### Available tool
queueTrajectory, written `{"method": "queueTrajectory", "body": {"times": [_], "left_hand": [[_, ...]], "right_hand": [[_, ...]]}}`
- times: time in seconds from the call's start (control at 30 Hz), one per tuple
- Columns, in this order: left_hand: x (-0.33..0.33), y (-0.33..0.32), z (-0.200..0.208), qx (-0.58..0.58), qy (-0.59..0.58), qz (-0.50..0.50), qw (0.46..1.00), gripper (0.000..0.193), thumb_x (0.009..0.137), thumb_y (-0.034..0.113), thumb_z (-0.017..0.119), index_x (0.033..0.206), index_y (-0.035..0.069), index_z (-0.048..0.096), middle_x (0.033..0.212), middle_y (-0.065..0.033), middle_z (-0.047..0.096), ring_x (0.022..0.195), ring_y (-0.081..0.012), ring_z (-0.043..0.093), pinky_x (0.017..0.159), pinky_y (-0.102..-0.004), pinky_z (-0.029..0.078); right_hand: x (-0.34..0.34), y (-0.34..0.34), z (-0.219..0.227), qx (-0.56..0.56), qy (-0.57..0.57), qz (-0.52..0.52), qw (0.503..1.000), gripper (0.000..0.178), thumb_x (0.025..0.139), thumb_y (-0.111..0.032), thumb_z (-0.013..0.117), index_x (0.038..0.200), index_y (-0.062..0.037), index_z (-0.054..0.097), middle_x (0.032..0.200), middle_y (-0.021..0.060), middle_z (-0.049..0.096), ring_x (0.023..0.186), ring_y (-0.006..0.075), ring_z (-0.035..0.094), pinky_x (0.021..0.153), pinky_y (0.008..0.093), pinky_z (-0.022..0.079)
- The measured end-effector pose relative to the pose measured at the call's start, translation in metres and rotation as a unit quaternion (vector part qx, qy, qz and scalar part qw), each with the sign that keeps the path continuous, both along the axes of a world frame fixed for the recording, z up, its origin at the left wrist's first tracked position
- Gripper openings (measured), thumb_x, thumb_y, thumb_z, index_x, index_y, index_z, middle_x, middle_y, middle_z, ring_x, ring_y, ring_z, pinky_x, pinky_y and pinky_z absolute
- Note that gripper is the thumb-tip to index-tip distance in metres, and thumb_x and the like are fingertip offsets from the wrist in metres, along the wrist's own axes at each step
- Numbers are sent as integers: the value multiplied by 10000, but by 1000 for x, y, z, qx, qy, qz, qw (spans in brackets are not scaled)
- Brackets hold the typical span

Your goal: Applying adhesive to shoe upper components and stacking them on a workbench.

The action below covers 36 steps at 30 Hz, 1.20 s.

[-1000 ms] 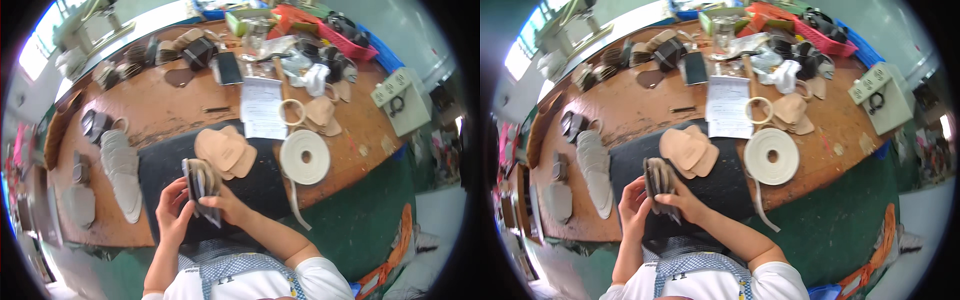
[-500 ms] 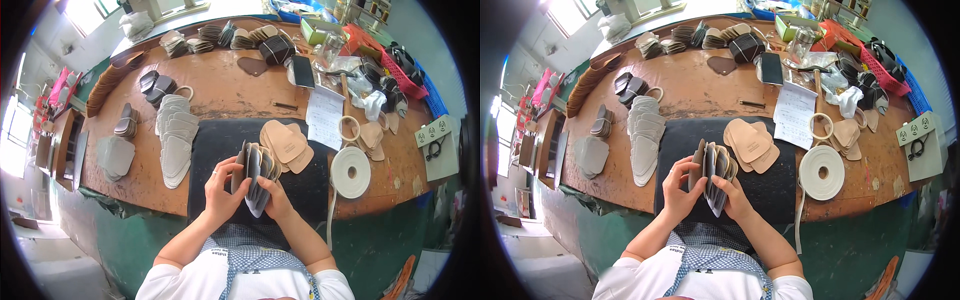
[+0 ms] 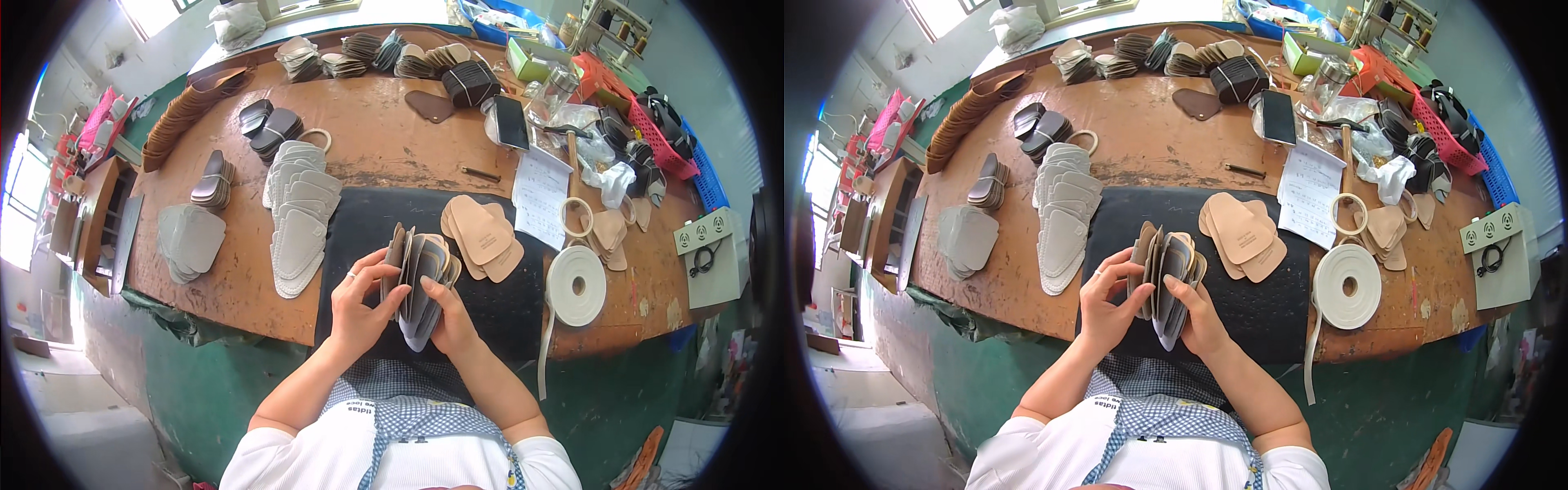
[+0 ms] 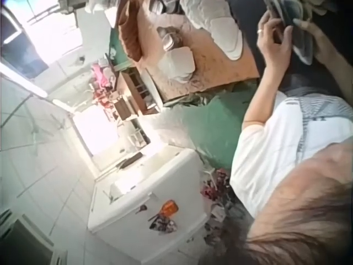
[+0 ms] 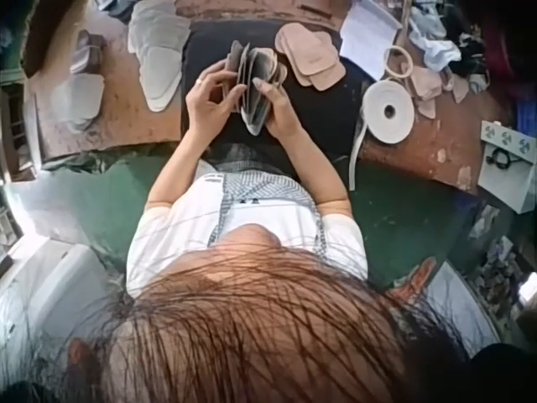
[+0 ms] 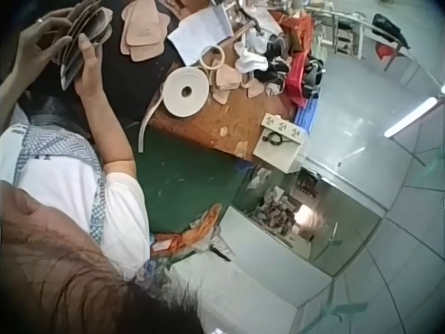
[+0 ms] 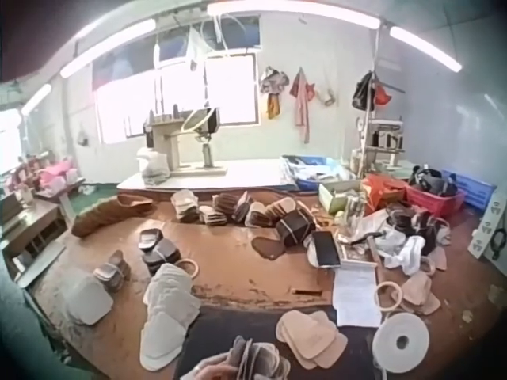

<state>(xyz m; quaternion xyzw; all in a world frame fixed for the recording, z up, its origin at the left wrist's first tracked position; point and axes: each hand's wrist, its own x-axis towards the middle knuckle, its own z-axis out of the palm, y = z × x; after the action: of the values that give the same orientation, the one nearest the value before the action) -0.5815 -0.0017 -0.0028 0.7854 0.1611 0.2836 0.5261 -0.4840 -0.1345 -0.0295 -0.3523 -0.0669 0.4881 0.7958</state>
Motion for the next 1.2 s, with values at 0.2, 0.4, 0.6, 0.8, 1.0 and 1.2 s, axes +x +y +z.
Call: {"method": "queueTrajectory", "body": {"times": [0.2,0.4,0.6,0.8,1.0,1.2], "left_hand": [[-1,1,-6,-113,-86,59,988,204,940,-41,651,1140,-14,679,1405,-185,599,1089,-194,690,868,-273,580],[-5,9,-4,65,-25,22,997,241,921,-34,672,1157,13,668,1391,-194,609,1058,-242,711,839,-323,599],[-8,13,-17,-30,-34,30,999,261,912,-12,687,1171,12,664,1382,-154,614,1009,-148,692,827,-263,572],[-8,12,-8,68,5,25,997,253,924,-47,637,1169,11,661,1393,-167,602,967,-143,697,789,-259,554],[-6,11,-17,27,-5,47,999,233,920,-9,655,1150,31,669,1401,-176,600,1005,-177,702,810,-278,555],[-9,13,-9,108,6,0,994,258,885,41,721,1139,36,678,1431,-223,569,1111,-280,694,881,-336,556]], "right_hand": [[-2,4,-2,-23,48,5,999,524,1005,-303,601,1431,-33,457,1291,98,616,1137,178,646,979,342,544],[-6,9,1,-13,20,5,1000,530,1006,-312,601,1436,-41,449,1286,93,617,1142,171,643,976,334,542],[-8,10,-2,-15,30,6,999,523,1012,-320,599,1437,-53,450,1279,77,617,1148,162,638,972,326,539],[-9,10,1,-24,19,-5,1000,516,1015,-324,602,1433,-60,456,1268,63,618,1142,153,631,963,320,536],[-7,8,-7,-19,-5,-2,1000,498,1024,-361,601,1411,-71,483,1254,46,627,1126,141,632,958,313,532],[-6,10,-3,-20,28,-6,999,479,1036,-367,587,1404,-74,500,1275,58,627,1142,149,629,971,320,523]]}}
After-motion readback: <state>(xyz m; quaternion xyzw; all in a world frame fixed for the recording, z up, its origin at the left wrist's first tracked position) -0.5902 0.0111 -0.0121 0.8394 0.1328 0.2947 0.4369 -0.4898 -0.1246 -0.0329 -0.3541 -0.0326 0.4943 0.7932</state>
